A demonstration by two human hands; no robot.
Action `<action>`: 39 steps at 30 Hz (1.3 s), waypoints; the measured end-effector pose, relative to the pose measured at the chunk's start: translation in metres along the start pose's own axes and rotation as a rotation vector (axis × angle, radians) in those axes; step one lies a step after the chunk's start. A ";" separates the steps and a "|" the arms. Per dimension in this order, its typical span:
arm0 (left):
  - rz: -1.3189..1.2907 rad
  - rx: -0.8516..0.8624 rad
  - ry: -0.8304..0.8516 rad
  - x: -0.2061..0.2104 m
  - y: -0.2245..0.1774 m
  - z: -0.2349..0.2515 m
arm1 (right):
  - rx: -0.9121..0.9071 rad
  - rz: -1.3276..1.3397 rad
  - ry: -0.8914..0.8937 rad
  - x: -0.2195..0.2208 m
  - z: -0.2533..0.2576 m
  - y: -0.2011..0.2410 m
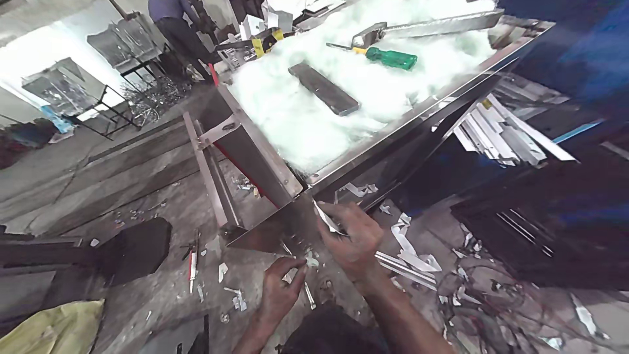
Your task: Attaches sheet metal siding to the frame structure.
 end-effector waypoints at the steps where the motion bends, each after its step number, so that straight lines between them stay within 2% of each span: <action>1: 0.004 -0.003 0.001 0.000 0.000 0.001 | -0.007 -0.001 0.007 0.001 -0.001 -0.001; 14: 0.049 -0.027 0.030 0.000 0.005 0.000 | 0.004 -0.079 0.054 0.001 -0.035 -0.028; 19: 0.088 -0.059 0.057 -0.004 0.007 -0.005 | 0.186 -0.136 0.181 -0.005 -0.103 -0.080; 23: 0.111 -0.063 0.096 -0.001 0.019 -0.013 | 0.378 -0.215 0.195 -0.012 -0.160 -0.127; 25: 0.130 -0.058 0.138 0.003 0.022 -0.018 | 0.379 -0.268 0.197 -0.009 -0.172 -0.139; 30: 0.146 -0.050 0.206 0.009 0.024 -0.026 | 0.364 -0.318 0.204 0.002 -0.180 -0.146; 35: 0.158 -0.048 0.226 0.015 0.026 -0.031 | 0.369 -0.392 0.077 0.005 -0.178 -0.139; 39: 0.167 -0.048 0.247 0.018 0.025 -0.033 | 0.363 -0.452 0.076 0.009 -0.179 -0.138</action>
Point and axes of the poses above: each hand's wrist, its own z-axis towards the middle knuckle, its own x-axis out of the palm, y = z × x, the point moved 10 cm from there along z, towards the middle knuckle, and after that the axes turned 6 degrees about -y, right-handed, at the moved point
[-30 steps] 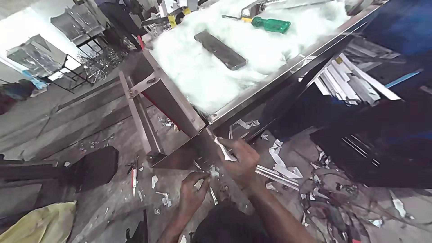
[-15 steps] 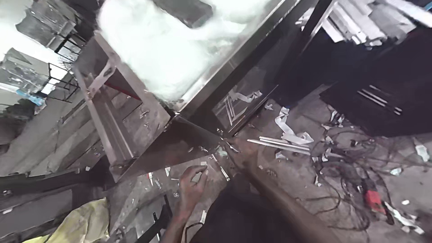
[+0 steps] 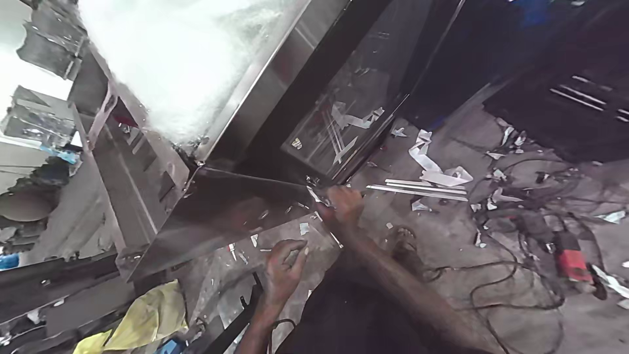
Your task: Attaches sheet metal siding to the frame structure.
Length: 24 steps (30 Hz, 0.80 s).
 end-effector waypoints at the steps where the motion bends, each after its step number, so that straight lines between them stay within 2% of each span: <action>1: 0.010 -0.001 0.001 0.000 0.001 -0.001 | -0.002 0.000 -0.003 0.000 0.000 0.001; 11: 0.023 -0.029 0.014 0.001 0.003 0.000 | -0.019 -0.033 -0.105 -0.006 0.013 0.021; 21: 0.000 -0.037 0.010 0.001 0.004 0.004 | -0.104 0.167 -0.119 -0.029 0.049 0.063; 24: -0.005 -0.045 0.005 0.001 0.005 0.006 | -0.096 0.187 -0.102 -0.027 0.054 0.063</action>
Point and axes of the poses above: each hand's wrist, its own z-axis towards the middle knuckle, its own x-axis out of the palm, y = z × x, the point moved 10 cm from there along z, towards the middle knuckle, and after that the axes turned 6 degrees about -y, right-handed, at the moved point
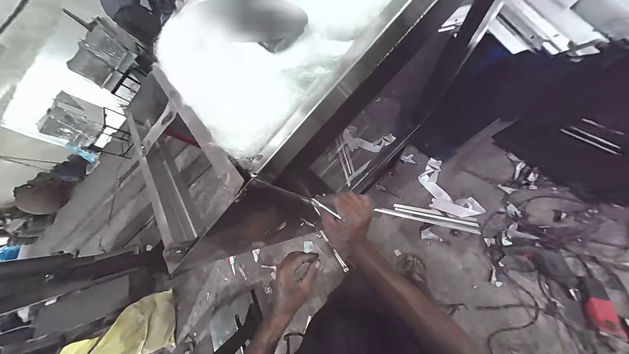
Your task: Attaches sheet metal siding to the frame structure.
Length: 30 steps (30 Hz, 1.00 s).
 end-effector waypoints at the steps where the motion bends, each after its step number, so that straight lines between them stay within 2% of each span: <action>1: -0.003 0.006 -0.004 0.000 0.000 0.001 | 0.007 0.010 0.012 0.000 0.000 -0.001; 4: 0.001 0.039 -0.029 -0.001 -0.005 0.003 | 0.034 0.037 0.053 0.001 -0.002 -0.003; 7: -0.027 0.065 -0.140 -0.009 -0.014 0.011 | 0.033 0.037 0.096 0.000 -0.005 -0.005; 9: -0.110 0.060 -0.218 -0.016 -0.025 0.022 | -0.020 0.024 0.110 -0.001 -0.009 -0.002; 12: -0.216 0.071 -0.276 -0.018 -0.050 0.045 | -0.117 0.054 0.227 0.002 -0.019 0.006; 16: -0.063 0.095 -0.407 -0.020 -0.066 0.067 | -0.154 0.119 0.405 0.005 -0.025 0.001; 18: 0.117 0.128 -0.515 -0.022 -0.068 0.068 | -0.088 0.165 0.435 0.004 -0.027 -0.013; 20: 0.248 0.149 -0.583 -0.025 -0.073 0.065 | 0.078 0.201 0.442 0.007 -0.028 -0.036; 23: 0.329 0.142 -0.582 -0.026 -0.074 0.063 | 0.324 0.159 0.579 0.029 -0.033 -0.073; 25: 0.335 0.120 -0.578 -0.027 -0.073 0.062 | 0.327 0.129 0.656 0.035 -0.032 -0.079; 30: 0.340 0.097 -0.607 -0.027 -0.074 0.062 | 0.251 0.171 0.768 0.034 -0.028 -0.063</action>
Point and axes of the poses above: each hand's wrist, its own z-axis towards the middle knuckle, its own x-axis out of the palm, y = z × x, the point moved 10 cm from there along z, towards the middle knuckle, and after that the axes turned 6 degrees about -y, right-handed, at the moved point
